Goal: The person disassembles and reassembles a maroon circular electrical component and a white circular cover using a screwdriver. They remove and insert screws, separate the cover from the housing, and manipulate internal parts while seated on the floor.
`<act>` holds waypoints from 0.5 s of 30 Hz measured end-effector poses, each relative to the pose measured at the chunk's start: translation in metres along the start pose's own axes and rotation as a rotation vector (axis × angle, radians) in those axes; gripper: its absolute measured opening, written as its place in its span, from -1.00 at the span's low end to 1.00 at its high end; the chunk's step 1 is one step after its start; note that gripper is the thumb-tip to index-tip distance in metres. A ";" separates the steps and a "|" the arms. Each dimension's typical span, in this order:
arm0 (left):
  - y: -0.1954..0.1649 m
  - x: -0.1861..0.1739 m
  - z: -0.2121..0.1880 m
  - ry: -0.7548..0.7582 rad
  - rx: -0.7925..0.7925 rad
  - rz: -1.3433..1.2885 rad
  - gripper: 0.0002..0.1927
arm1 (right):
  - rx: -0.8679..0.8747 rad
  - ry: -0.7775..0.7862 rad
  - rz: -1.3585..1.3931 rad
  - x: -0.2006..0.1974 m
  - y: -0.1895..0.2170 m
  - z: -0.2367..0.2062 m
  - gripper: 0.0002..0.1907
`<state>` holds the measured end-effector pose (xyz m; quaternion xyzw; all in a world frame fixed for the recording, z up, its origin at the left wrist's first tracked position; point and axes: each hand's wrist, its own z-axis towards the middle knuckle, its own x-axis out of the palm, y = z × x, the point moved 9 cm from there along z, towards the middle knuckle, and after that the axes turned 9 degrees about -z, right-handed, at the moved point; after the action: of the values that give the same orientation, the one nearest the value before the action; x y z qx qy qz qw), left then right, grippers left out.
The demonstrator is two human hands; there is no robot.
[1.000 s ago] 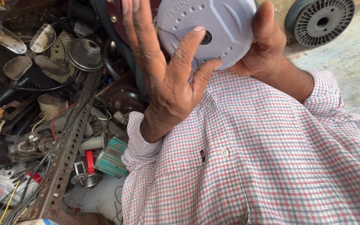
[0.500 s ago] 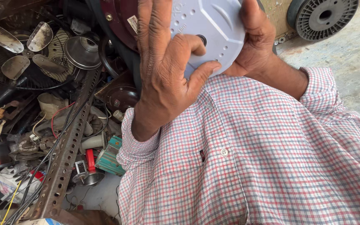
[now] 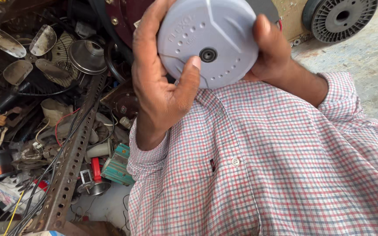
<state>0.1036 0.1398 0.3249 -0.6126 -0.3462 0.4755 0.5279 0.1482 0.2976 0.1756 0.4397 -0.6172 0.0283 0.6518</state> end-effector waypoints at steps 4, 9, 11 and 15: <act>0.009 0.003 0.005 -0.028 -0.039 -0.113 -0.31 | -0.010 0.017 -0.027 -0.001 -0.008 -0.009 -0.17; 0.020 0.002 0.000 -0.028 -0.044 -0.161 -0.24 | -0.006 -0.091 -0.003 -0.030 -0.021 -0.019 -0.16; 0.019 -0.010 -0.001 -0.060 -0.054 -0.344 -0.26 | -0.058 -0.240 -0.019 -0.052 -0.011 -0.024 -0.16; 0.018 -0.083 0.015 -0.396 0.011 -0.609 -0.47 | -0.248 -0.338 -0.023 -0.061 0.032 -0.020 -0.09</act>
<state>0.0620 0.0638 0.3253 -0.3747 -0.6056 0.4078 0.5714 0.1306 0.3603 0.1457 0.3614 -0.7117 -0.1295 0.5883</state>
